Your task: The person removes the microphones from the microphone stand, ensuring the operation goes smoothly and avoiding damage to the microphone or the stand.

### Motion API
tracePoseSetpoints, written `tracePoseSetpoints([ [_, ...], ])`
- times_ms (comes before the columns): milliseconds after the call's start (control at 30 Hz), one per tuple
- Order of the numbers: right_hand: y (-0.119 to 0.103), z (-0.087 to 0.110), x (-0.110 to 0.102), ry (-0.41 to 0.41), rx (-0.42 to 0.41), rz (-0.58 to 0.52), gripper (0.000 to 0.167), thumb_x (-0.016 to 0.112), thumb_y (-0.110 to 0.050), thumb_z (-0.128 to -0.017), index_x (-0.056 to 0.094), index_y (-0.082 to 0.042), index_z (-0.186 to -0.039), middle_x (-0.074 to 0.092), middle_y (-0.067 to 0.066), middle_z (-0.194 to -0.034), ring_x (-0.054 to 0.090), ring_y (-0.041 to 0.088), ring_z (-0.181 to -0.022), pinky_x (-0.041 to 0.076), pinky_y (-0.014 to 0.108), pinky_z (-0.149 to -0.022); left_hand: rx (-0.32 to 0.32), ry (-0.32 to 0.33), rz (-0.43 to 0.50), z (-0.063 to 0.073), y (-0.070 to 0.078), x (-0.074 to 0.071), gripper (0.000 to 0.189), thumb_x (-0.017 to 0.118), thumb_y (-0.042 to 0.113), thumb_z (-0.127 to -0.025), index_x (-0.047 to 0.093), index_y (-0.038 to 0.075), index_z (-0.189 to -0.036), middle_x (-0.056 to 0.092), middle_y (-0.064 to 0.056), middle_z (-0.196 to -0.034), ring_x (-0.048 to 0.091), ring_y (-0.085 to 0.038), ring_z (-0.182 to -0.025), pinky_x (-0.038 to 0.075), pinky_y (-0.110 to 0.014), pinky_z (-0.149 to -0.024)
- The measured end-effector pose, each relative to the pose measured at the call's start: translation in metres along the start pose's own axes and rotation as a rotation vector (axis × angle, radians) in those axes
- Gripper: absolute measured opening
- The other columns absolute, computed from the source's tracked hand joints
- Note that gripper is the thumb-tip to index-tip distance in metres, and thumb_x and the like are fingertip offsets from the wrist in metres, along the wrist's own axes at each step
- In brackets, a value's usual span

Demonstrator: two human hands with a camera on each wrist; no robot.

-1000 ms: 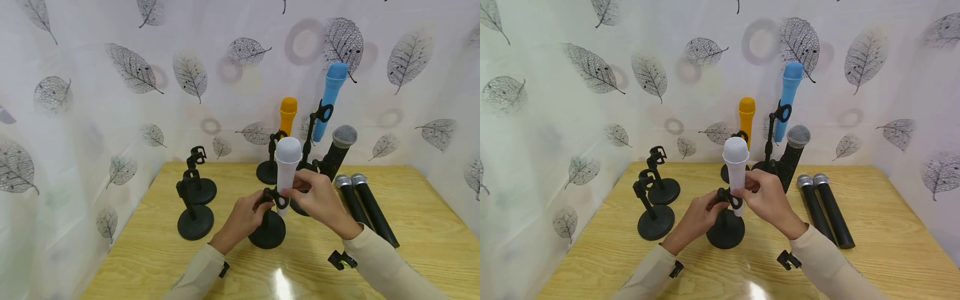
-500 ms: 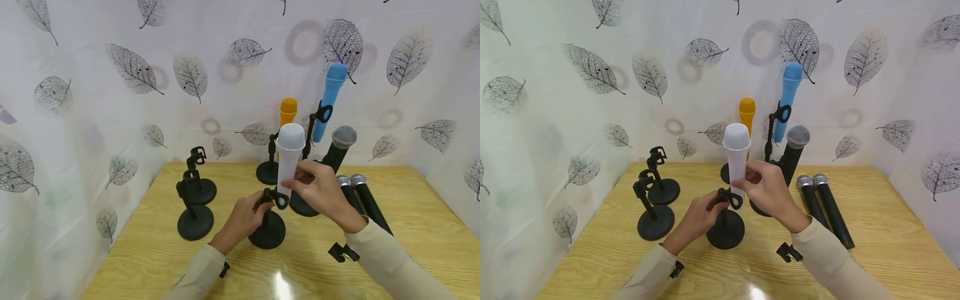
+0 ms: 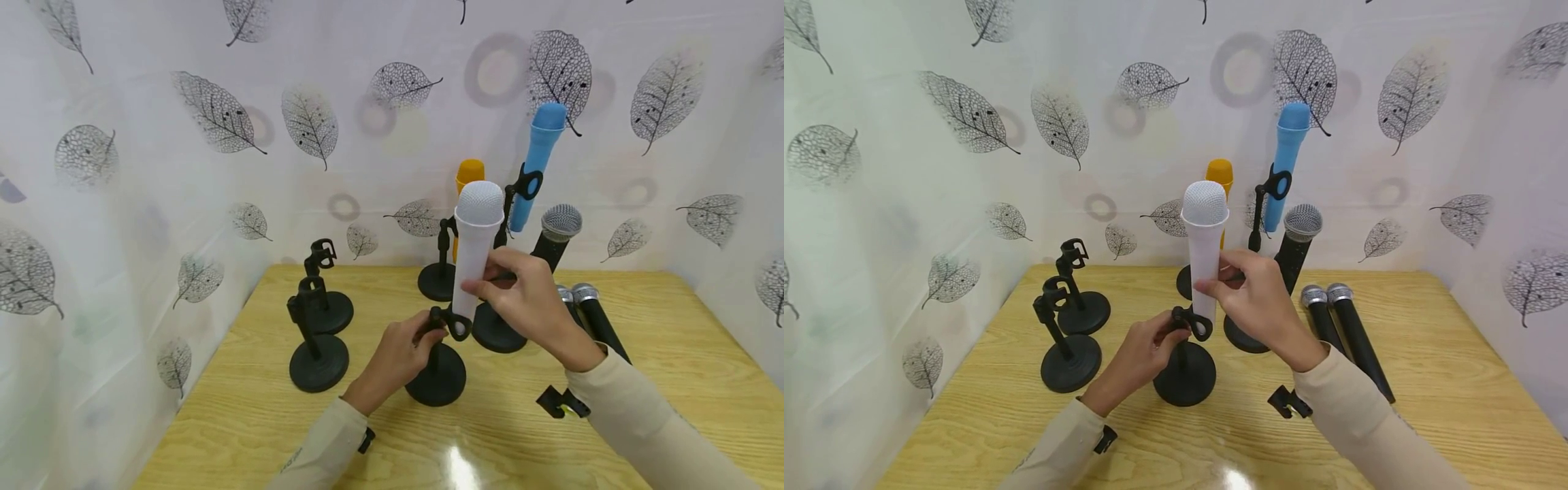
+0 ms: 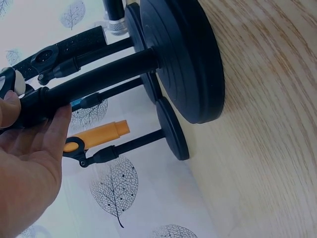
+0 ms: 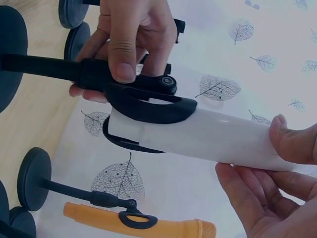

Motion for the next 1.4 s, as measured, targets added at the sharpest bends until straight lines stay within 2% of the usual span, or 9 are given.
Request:
tracePoseSetpoints([
  [133,-0.002,-0.001,-0.003,0.01,-0.004,0.015,0.021,0.081,-0.001,-0.085,0.072,0.002,-0.104,0.07,0.012,-0.094,0.071,0.024,-0.086,0.06,0.028,-0.072,-0.005,0.0,-0.003,0.0,0.0,0.0,0.011,0.063,0.019,-0.102,0.066,0.009,-0.106,0.075,-0.002,-0.096,0.066,-0.008,-0.079,0.054,-0.021,-0.069],
  [333,-0.004,-0.002,-0.005,0.015,-0.014,0.024,0.023,0.082,-0.002,-0.085,0.072,0.002,-0.105,0.07,0.013,-0.094,0.071,0.027,-0.088,0.06,0.028,-0.072,-0.01,0.011,0.001,-0.001,0.0,0.0,0.011,0.064,0.018,-0.101,0.067,0.009,-0.106,0.075,-0.001,-0.098,0.069,-0.007,-0.085,0.056,-0.022,-0.072],
  [467,-0.008,-0.003,-0.009,0.023,-0.02,0.022,0.023,0.081,-0.002,-0.086,0.072,0.003,-0.105,0.07,0.013,-0.094,0.07,0.026,-0.088,0.059,0.023,-0.072,-0.013,0.007,0.01,0.0,-0.001,0.001,0.012,0.064,0.02,-0.101,0.067,0.009,-0.106,0.075,-0.001,-0.099,0.069,-0.007,-0.086,0.056,-0.023,-0.073],
  [667,-0.024,-0.011,-0.035,0.128,-0.074,0.03,0.025,0.081,0.0,-0.085,0.072,0.004,-0.108,0.071,0.015,-0.092,0.066,0.01,-0.08,0.054,0.014,-0.068,-0.005,-0.001,0.016,0.0,-0.002,0.002,0.011,0.063,0.02,-0.102,0.066,0.01,-0.106,0.075,-0.002,-0.097,0.07,-0.01,-0.082,0.055,-0.021,-0.071],
  [767,-0.031,-0.015,-0.048,0.159,-0.069,0.045,0.027,0.081,-0.001,-0.086,0.072,0.004,-0.111,0.072,0.015,-0.094,0.064,0.006,-0.08,0.053,0.012,-0.067,-0.009,0.0,0.015,0.0,-0.003,0.002,0.009,0.064,0.018,-0.102,0.066,0.01,-0.106,0.075,-0.002,-0.096,0.07,-0.014,-0.081,0.055,-0.021,-0.07],
  [1000,-0.026,-0.014,-0.056,0.095,-0.008,0.081,0.028,0.08,-0.007,-0.088,0.073,0.001,-0.114,0.072,0.014,-0.103,0.064,0.006,-0.083,0.053,0.012,-0.071,-0.009,0.017,0.021,0.001,-0.002,0.0,0.014,0.063,0.019,-0.102,0.068,0.007,-0.107,0.076,-0.004,-0.1,0.072,-0.012,-0.094,0.058,-0.023,-0.078],
  [1133,-0.019,-0.01,-0.058,0.05,0.023,0.113,0.031,0.081,-0.01,-0.088,0.072,0.0,-0.116,0.071,0.014,-0.103,0.064,0.004,-0.082,0.052,0.01,-0.072,-0.011,0.045,-0.021,0.0,-0.003,-0.004,0.013,0.065,0.019,-0.1,0.069,0.007,-0.106,0.076,-0.004,-0.098,0.072,-0.012,-0.091,0.058,-0.024,-0.075],
  [1200,-0.016,-0.008,-0.058,0.027,0.038,0.117,0.031,0.081,-0.011,-0.088,0.072,0.0,-0.116,0.071,0.015,-0.103,0.065,0.004,-0.082,0.053,0.01,-0.073,-0.021,0.063,-0.043,-0.001,-0.005,-0.007,0.011,0.065,0.017,-0.1,0.069,0.007,-0.104,0.074,-0.004,-0.097,0.072,-0.014,-0.09,0.059,-0.026,-0.075],
  [1400,-0.007,-0.001,-0.066,-0.009,0.053,0.144,0.033,0.081,-0.011,-0.089,0.071,-0.001,-0.119,0.072,0.014,-0.105,0.064,0.001,-0.089,0.052,0.009,-0.075,-0.07,0.1,-0.05,-0.005,-0.015,-0.015,0.012,0.065,0.016,-0.1,0.07,0.006,-0.104,0.066,-0.008,-0.103,0.068,-0.021,-0.102,0.059,-0.031,-0.083],
])
Point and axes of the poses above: each hand's wrist, its own z-axis away from the middle knuckle, its own x-axis out of the palm, y = z × x, the point moved 7 cm from there along -z, towards the middle knuckle
